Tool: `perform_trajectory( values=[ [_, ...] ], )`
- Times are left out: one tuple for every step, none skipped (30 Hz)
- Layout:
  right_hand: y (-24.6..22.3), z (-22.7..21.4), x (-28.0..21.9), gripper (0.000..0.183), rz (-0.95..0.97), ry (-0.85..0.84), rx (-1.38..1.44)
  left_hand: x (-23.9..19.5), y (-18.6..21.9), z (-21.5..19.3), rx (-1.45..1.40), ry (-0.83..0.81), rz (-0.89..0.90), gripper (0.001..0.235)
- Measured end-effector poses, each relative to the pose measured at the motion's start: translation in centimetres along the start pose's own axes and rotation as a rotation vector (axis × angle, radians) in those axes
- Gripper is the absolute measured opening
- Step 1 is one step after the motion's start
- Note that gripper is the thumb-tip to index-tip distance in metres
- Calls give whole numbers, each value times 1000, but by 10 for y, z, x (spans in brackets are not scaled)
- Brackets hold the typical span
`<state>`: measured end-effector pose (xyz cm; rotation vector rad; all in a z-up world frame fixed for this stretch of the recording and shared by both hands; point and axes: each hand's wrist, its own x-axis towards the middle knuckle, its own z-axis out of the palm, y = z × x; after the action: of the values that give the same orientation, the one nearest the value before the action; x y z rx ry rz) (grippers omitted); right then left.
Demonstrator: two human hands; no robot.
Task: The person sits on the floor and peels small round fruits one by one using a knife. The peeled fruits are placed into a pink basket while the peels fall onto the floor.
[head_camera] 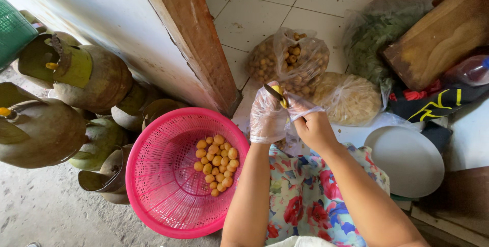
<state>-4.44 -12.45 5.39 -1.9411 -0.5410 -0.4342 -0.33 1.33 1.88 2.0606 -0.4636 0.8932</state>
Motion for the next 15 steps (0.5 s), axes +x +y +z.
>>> perform_trajectory(
  values=[
    [-3, -1, 1, 38, -50, 12, -14, -2, -2, 3, -3, 10, 7, 41],
    [-5, -1, 2, 38, -100, 24, -28, -3, -2, 6, -167, 16, -120, 34],
    [-7, -1, 3, 38, -150, 34, -41, -5, -2, 8, -330, 23, -246, 28],
    [-9, -2, 4, 38, -92, 15, -42, -6, -2, 9, -494, 30, -370, 24],
    [-10, -2, 4, 39, -34, -4, -43, -6, -2, 10, -654, 48, -448, 25],
    [-11, -2, 4, 39, 26, -23, -43, -7, -1, 9, -814, 63, -527, 28],
    [-11, -2, 4, 39, 41, -26, -52, -8, 0, 8, -975, 79, -605, 30],
    [-11, -2, 3, 38, 56, -27, -62, -8, 1, 7, -994, 75, -629, 30],
    [-10, -2, 3, 38, 70, -28, -71, -9, 1, 6, -1014, 72, -653, 30],
    [-10, -2, 3, 39, 22, -15, -75, -9, 1, 4, -1032, 67, -677, 30],
    [-10, -2, 3, 39, -27, -3, -79, -9, 0, 3, -967, 44, -652, 29],
    [-9, -2, 3, 40, -76, 10, -83, -9, -1, 3, -902, 20, -626, 28],
    [-9, -3, 3, 40, -91, 13, -107, -10, -2, 4, -837, -3, -600, 27],
    [-8, -3, 3, 40, -107, 17, -131, -10, -4, 5, -625, -21, -461, 24],
    [-8, -3, 3, 40, -122, 20, -154, -11, -6, 7, -413, -39, -322, 21]
  ],
)
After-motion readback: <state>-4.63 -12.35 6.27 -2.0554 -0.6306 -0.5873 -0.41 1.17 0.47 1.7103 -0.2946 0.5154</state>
